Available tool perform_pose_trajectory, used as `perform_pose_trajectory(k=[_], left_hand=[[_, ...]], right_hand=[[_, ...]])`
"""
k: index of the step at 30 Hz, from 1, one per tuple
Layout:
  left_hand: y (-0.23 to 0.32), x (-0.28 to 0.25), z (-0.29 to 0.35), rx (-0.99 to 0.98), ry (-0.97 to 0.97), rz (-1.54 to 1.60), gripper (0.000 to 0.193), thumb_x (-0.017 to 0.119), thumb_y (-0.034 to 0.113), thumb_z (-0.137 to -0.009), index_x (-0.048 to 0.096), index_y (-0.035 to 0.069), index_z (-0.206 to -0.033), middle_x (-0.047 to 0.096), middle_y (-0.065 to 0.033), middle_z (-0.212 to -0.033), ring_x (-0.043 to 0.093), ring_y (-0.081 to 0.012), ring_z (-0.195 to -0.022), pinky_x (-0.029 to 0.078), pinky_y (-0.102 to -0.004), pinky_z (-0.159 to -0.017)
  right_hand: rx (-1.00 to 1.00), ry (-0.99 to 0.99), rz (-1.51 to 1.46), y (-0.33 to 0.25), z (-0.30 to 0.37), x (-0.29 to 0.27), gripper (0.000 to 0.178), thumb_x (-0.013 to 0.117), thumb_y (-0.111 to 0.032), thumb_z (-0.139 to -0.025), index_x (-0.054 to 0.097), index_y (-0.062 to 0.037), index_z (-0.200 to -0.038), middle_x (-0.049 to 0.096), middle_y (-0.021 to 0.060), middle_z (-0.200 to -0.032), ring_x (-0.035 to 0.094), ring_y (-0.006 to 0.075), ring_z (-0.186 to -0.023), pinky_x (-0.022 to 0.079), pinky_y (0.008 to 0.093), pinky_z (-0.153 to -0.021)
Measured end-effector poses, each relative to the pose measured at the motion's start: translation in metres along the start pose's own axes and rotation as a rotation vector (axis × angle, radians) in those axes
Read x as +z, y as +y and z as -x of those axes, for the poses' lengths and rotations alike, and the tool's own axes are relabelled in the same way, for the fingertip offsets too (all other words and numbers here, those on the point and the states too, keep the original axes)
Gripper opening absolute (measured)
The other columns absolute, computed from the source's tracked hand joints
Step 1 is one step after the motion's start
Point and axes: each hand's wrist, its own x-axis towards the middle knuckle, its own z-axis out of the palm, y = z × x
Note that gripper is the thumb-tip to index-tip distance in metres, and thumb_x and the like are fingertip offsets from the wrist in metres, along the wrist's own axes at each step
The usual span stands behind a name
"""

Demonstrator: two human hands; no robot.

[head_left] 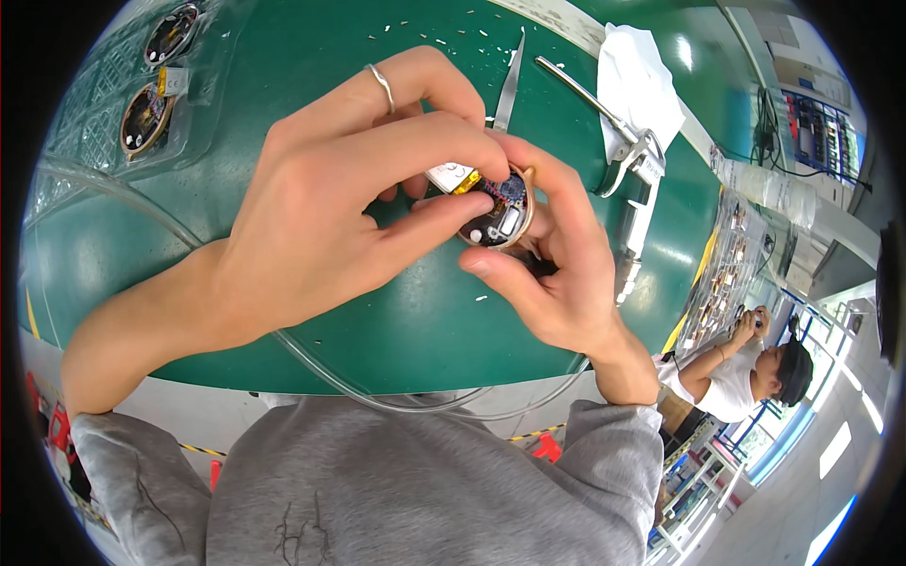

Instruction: Connecting and fitting a battery and circuit board into a circular electronic device casing using tweezers.

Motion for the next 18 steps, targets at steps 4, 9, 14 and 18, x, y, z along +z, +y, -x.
perform_pose_trajectory(k=[4,9,14,18], left_hand=[[-0.0015,-0.0012,-0.0007,-0.01,-0.035,0.011,0.023,0.08,-0.005,-0.075,0.071,0.004,-0.094,0.059,-0.0045,-0.1,0.052,-0.0091,-0.069,0.043,-0.0229,-0.056],[-0.0016,-0.0025,-0.0005,-0.017,-0.071,0.038,0.026,0.077,-0.007,-0.075,0.065,0.004,-0.096,0.057,-0.0066,-0.1,0.052,-0.0114,-0.07,0.043,-0.024,-0.058],[-0.004,0.0011,-0.0024,-0.005,-0.086,0.05,0.027,0.075,-0.008,-0.074,0.061,0.003,-0.093,0.056,-0.0078,-0.099,0.053,-0.0127,-0.07,0.044,-0.0249,-0.058],[-0.0044,-0.004,-0.0004,0.015,-0.136,0.052,0.026,0.076,-0.009,-0.075,0.059,0.004,-0.091,0.057,-0.0076,-0.095,0.054,-0.0133,-0.071,0.044,-0.025,-0.059]], right_hand=[[-0.003,-0.07,0.061,0.001,0.0037,-0.0019,0.075,0.072,0.003,-0.091,0.026,0.0029,-0.15,0.064,0.0158,-0.124,0.066,0.0134,-0.102,0.053,0.0228,-0.077],[0.005,-0.058,0.099,-0.0039,0.0005,0.0014,0.075,0.073,0.001,-0.091,0.026,0.0032,-0.149,0.068,0.0164,-0.118,0.067,0.014,-0.101,0.053,0.0222,-0.076],[-0.034,-0.074,0.103,0.0027,0.0026,-0.0035,0.074,0.074,-0.003,-0.09,0.027,0.0032,-0.147,0.07,0.0201,-0.118,0.068,0.015,-0.1,0.054,0.0231,-0.075],[0.017,-0.08,0.078,-0.0023,0.0019,-0.0031,0.074,0.075,-0.003,-0.09,0.028,0.0039,-0.146,0.07,0.0191,-0.117,0.068,0.0154,-0.1,0.054,0.0236,-0.076]])
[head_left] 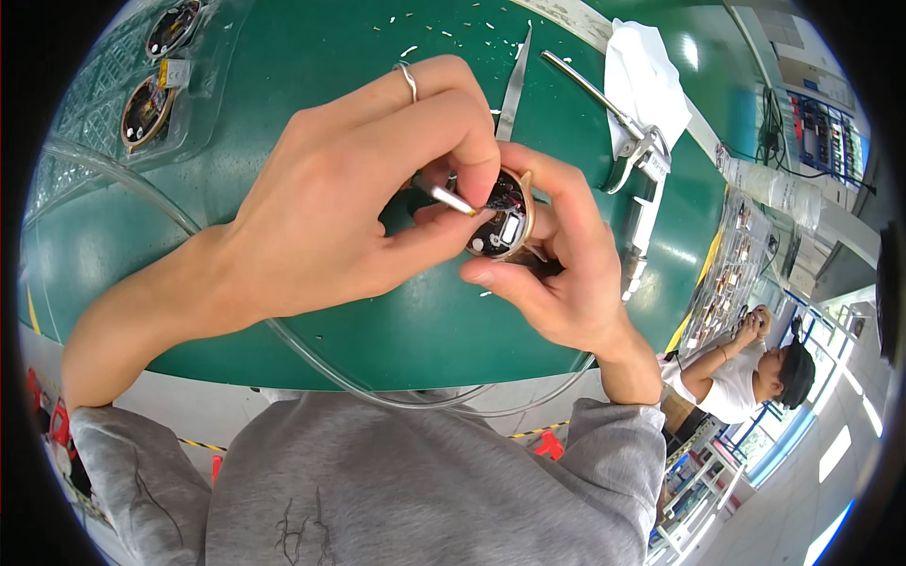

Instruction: Connecting and fitting a battery and circuit board into a circular electronic device casing using tweezers.

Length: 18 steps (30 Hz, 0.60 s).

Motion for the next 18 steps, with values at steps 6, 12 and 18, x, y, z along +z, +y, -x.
perform_pose_trajectory(k=[6,12,18], left_hand=[[-0.0014,0.0012,-0.0019,0.077,0.082,-0.027,0.025,0.075,-0.009,-0.076,0.062,0.004,-0.093,0.063,-0.0074,-0.09,0.059,-0.0145,-0.075,0.044,-0.0252,-0.058],[0.0,0.0004,-0.0013,0.098,0.103,-0.058,0.025,0.075,-0.009,-0.076,0.062,0.003,-0.095,0.064,-0.0068,-0.09,0.058,-0.0144,-0.074,0.044,-0.0253,-0.059],[0.0034,-0.0001,-0.001,0.018,0.107,-0.027,0.025,0.073,-0.009,-0.076,0.061,0.002,-0.095,0.061,-0.0062,-0.087,0.057,-0.0132,-0.073,0.045,-0.0243,-0.061]], right_hand=[[-0.002,-0.027,-0.031,0.0008,0.0007,-0.0013,0.075,0.075,-0.003,-0.09,0.028,0.0042,-0.147,0.065,0.0167,-0.123,0.067,0.0155,-0.101,0.053,0.0239,-0.078],[0.028,-0.047,-0.084,-0.0012,0.0003,-0.0019,0.074,0.074,-0.002,-0.091,0.027,0.0043,-0.147,0.061,0.0168,-0.128,0.065,0.0145,-0.104,0.052,0.0233,-0.079],[0.115,-0.06,-0.101,-0.0074,0.001,-0.0046,0.069,0.068,-0.003,-0.094,0.028,0.0062,-0.148,0.058,0.0153,-0.129,0.062,0.0133,-0.104,0.05,0.0224,-0.08]])
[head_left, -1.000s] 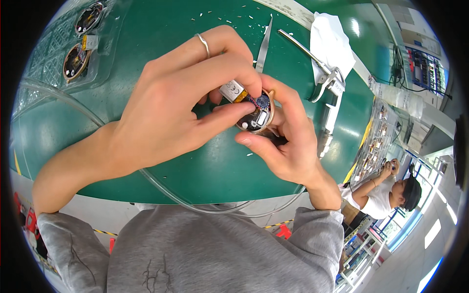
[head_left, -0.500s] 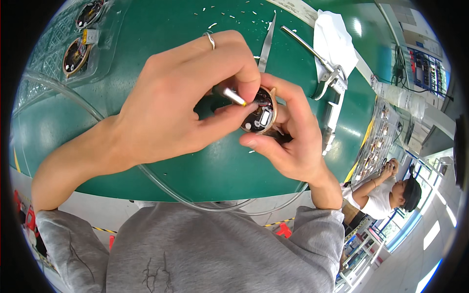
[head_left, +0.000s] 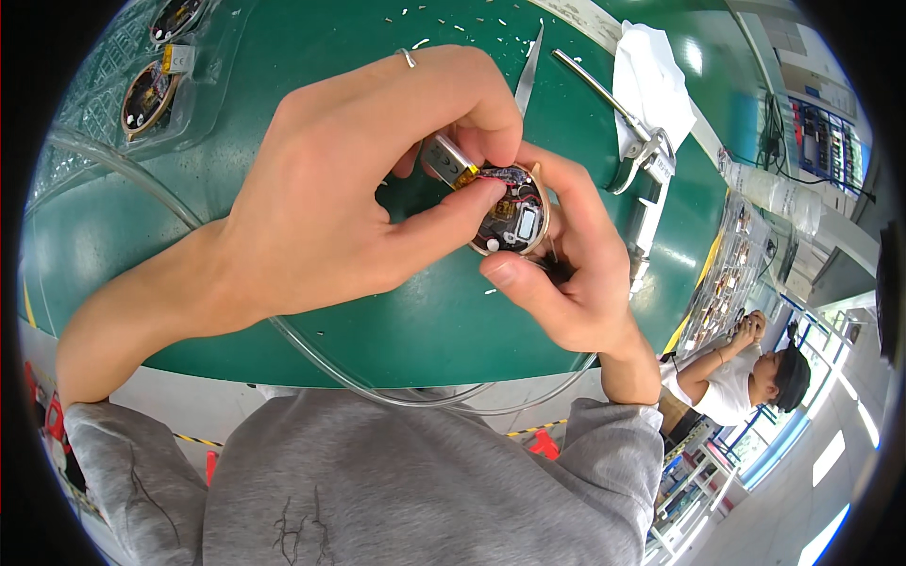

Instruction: Connecting and fitting a battery and circuit board into a circular electronic device casing using tweezers.

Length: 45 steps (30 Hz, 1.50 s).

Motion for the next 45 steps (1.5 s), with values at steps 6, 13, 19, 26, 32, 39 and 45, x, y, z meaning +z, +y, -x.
perform_pose_trajectory(k=[6,13,19,26,32,39,45], left_hand=[[0.001,-0.001,0.0,-0.086,-0.035,0.054,0.025,0.071,-0.009,-0.078,0.061,0.001,-0.099,0.059,-0.0056,-0.088,0.057,-0.0115,-0.073,0.045,-0.0248,-0.061],[0.0,-0.007,-0.002,-0.092,-0.146,0.038,0.035,0.07,-0.007,-0.079,0.064,0.002,-0.112,0.058,-0.0074,-0.097,0.057,-0.0123,-0.084,0.048,-0.0275,-0.071],[-0.005,0.0,-0.001,0.075,-0.183,-0.123,0.053,0.083,0.003,-0.069,0.065,0.004,-0.119,0.057,-0.0108,-0.113,0.06,-0.0224,-0.092,0.05,-0.0323,-0.08],[-0.008,-0.002,0.001,0.012,-0.22,-0.167,0.055,0.088,0.009,-0.063,0.064,0.005,-0.113,0.06,-0.0116,-0.11,0.06,-0.0279,-0.1,0.05,-0.0372,-0.083],[-0.009,-0.006,-0.005,0.031,-0.256,-0.308,0.052,0.086,0.01,-0.061,0.064,0.005,-0.109,0.06,-0.0108,-0.108,0.058,-0.0311,-0.096,0.048,-0.039,-0.083],[-0.008,-0.011,-0.015,0.121,-0.294,-0.354,0.052,0.085,0.012,-0.061,0.065,0.005,-0.109,0.06,-0.0102,-0.109,0.056,-0.0303,-0.094,0.046,-0.0398,-0.082],[-0.01,-0.008,-0.012,0.115,-0.256,-0.355,0.051,0.084,0.019,-0.063,0.066,0.006,-0.11,0.059,-0.0101,-0.111,0.055,-0.0303,-0.094,0.045,-0.0404,-0.083]], right_hand=[[-0.008,0.013,-0.054,0.001,-0.002,0.0,0.059,0.062,-0.004,-0.096,0.034,0.009,-0.146,0.057,0.0154,-0.128,0.06,0.0156,-0.11,0.049,0.0281,-0.091],[-0.009,0.049,-0.295,-0.001,-0.005,0.0,0.055,0.054,-0.007,-0.097,0.033,0.0094,-0.145,0.059,0.0162,-0.127,0.061,0.0186,-0.112,0.049,0.0312,-0.095],[0.08,0.076,-0.259,0.003,-0.005,-0.004,0.053,0.053,-0.007,-0.099,0.032,0.0088,-0.145,0.061,0.0169,-0.123,0.062,0.0198,-0.111,0.049,0.0316,-0.097],[0.232,0.048,0.065,-0.011,-0.003,-0.014,0.05,0.051,-0.008,-0.101,0.035,0.0077,-0.146,0.065,0.0124,-0.103,0.059,0.0123,-0.085,0.046,0.025,-0.08],[-0.048,0.256,0.009,0.004,-0.008,-0.019,0.05,0.046,-0.009,-0.101,0.036,0.0031,-0.148,0.064,0.0129,-0.096,0.038,0.0036,-0.06,0.032,0.0187,-0.056],[-0.157,0.456,-0.063,0.004,-0.007,-0.025,0.036,0.039,-0.008,-0.104,0.043,0.0023,-0.138,0.063,0.0232,-0.113,0.046,0.0088,-0.051,0.04,0.0212,-0.047],[-0.175,0.779,-0.728,-0.006,-0.013,-0.015,0.054,0.049,-0.02,-0.104,0.032,0.0056,-0.149,0.051,0.0215,-0.136,0.058,0.0226,-0.093,0.05,0.038,-0.078]])
